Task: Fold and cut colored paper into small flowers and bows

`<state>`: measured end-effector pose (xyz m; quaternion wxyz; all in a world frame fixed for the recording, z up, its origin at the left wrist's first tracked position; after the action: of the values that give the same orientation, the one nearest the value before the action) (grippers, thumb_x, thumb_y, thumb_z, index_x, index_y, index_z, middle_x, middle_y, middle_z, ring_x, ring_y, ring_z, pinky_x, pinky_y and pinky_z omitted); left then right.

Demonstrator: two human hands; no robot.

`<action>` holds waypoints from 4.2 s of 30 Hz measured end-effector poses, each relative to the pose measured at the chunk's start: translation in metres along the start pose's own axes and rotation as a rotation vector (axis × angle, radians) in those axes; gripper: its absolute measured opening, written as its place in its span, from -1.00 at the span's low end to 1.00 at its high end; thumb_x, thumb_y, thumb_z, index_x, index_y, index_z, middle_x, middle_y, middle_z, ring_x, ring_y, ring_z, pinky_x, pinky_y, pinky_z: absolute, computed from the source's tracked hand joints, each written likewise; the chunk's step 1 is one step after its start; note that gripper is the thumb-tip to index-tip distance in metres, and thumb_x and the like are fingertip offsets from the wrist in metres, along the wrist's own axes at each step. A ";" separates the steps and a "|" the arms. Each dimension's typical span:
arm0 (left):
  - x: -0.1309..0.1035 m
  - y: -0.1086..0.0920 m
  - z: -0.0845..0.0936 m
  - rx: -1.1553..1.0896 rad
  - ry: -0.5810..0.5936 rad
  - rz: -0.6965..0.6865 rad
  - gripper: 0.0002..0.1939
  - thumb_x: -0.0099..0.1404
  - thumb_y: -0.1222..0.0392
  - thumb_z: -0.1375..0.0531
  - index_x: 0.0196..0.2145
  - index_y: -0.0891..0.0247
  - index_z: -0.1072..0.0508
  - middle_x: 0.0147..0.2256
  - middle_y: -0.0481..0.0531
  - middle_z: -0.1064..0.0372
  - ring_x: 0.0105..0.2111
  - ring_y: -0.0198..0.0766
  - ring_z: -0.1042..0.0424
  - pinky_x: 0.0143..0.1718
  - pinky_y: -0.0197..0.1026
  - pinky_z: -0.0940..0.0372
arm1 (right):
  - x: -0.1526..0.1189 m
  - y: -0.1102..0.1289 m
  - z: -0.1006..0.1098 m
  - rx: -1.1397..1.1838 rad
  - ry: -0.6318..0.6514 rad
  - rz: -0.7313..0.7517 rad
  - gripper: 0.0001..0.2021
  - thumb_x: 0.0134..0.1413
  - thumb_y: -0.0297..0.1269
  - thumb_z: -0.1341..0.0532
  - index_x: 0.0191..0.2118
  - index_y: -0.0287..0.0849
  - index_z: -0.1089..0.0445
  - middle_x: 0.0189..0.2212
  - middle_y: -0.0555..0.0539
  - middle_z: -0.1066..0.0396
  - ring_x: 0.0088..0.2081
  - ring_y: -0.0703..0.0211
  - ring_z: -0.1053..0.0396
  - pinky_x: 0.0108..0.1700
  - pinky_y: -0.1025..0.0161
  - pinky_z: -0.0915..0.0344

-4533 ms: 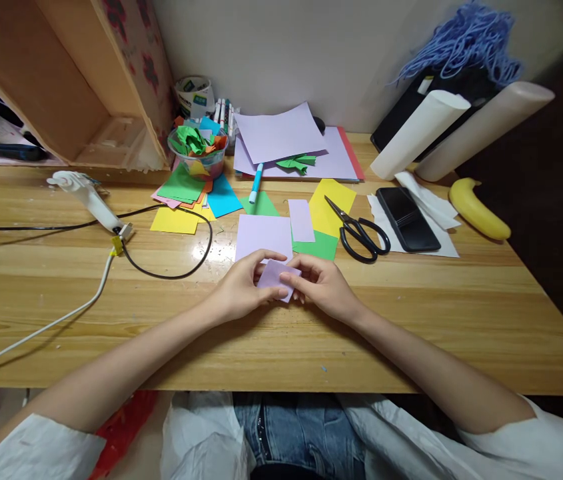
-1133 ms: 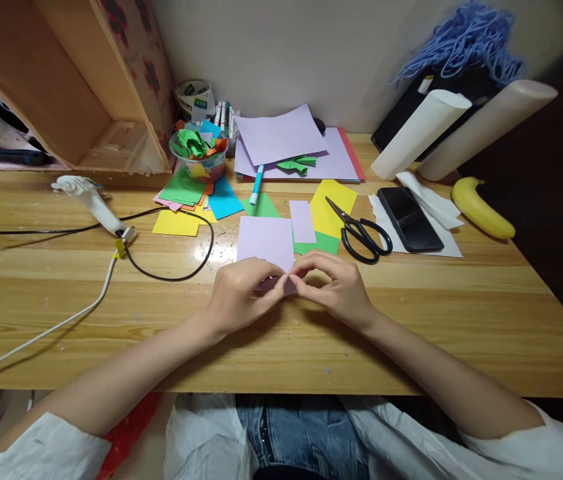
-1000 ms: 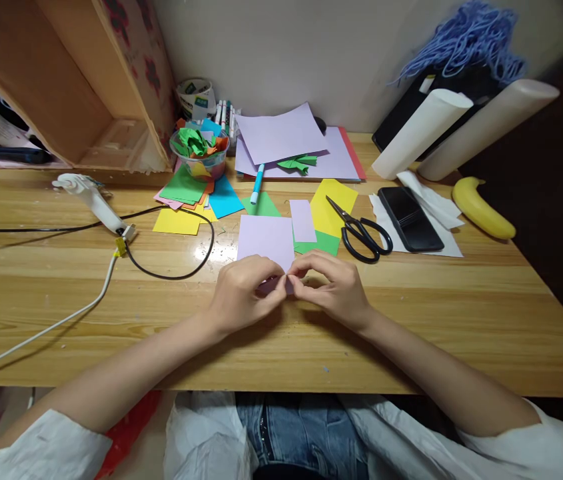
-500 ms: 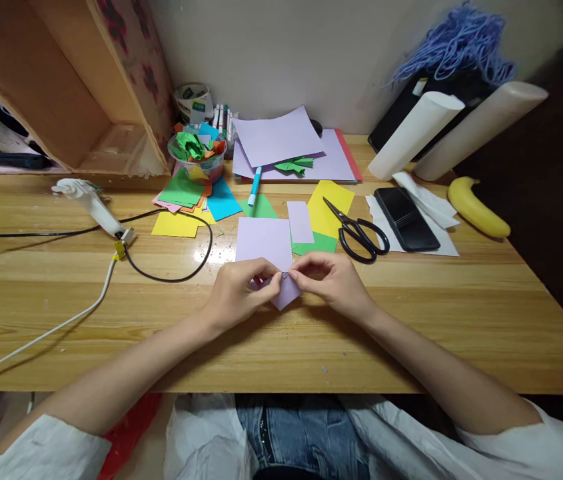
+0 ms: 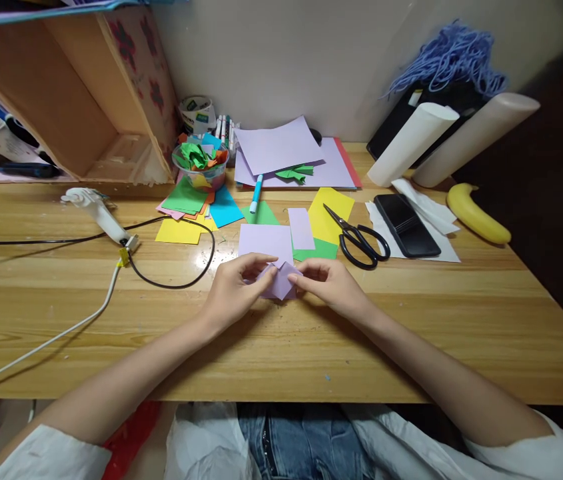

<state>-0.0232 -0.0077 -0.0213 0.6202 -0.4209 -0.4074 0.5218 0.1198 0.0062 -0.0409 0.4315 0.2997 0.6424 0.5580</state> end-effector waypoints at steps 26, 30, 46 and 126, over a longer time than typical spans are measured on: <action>-0.005 -0.023 -0.013 0.339 0.203 -0.329 -0.26 0.08 -0.01 -0.22 0.17 0.09 -0.05 0.13 0.16 -0.04 0.13 -0.06 -0.07 0.11 0.04 -0.09 | 0.006 -0.012 0.017 0.047 -0.083 -0.054 -0.70 -0.19 -0.10 -0.31 -0.57 -0.22 -0.28 -0.67 0.09 -0.26 -0.62 0.39 -0.16 -0.55 0.38 -0.04; -0.005 -0.023 -0.014 0.344 0.219 -0.346 -0.37 0.15 0.05 -0.18 0.15 0.05 -0.07 0.10 0.13 -0.09 0.11 -0.09 -0.11 0.09 0.03 -0.11 | 0.007 -0.011 0.016 0.022 -0.094 -0.038 -0.67 -0.20 -0.07 -0.31 -0.60 -0.22 -0.25 -0.70 0.10 -0.24 -0.64 0.40 -0.13 -0.56 0.38 -0.02; -0.009 -0.028 -0.022 0.247 0.293 -0.328 -0.43 0.15 0.06 -0.17 0.10 0.16 -0.14 0.01 0.16 -0.20 0.00 -0.12 -0.22 0.00 -0.04 -0.17 | 0.002 -0.014 -0.001 0.250 -0.070 -0.055 -0.59 -0.31 -0.07 -0.37 -0.63 -0.19 -0.13 -0.68 0.08 -0.32 -0.63 0.36 -0.27 -0.56 0.40 -0.20; -0.014 -0.052 -0.003 0.725 -0.023 -0.695 -0.62 0.21 0.17 -0.13 0.00 0.21 -0.31 0.09 0.10 -0.22 0.13 -0.13 -0.11 0.14 0.07 0.01 | 0.005 -0.020 -0.002 0.382 -0.048 -0.055 -0.72 -0.14 -0.27 -0.32 -0.22 -0.17 -0.46 -0.30 -0.07 -0.51 -0.32 0.20 -0.45 -0.24 0.26 -0.36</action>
<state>-0.0061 -0.0272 0.0262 0.8590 -0.0119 -0.3229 0.3971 0.1179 0.0062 -0.0611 0.3968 0.3717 0.7341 0.4068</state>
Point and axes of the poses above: each hand's wrist, its own x-axis towards the middle knuckle, its own z-axis out of the back of the hand, y = z × x, the point moved 7 cm from there along x, towards the middle knuckle
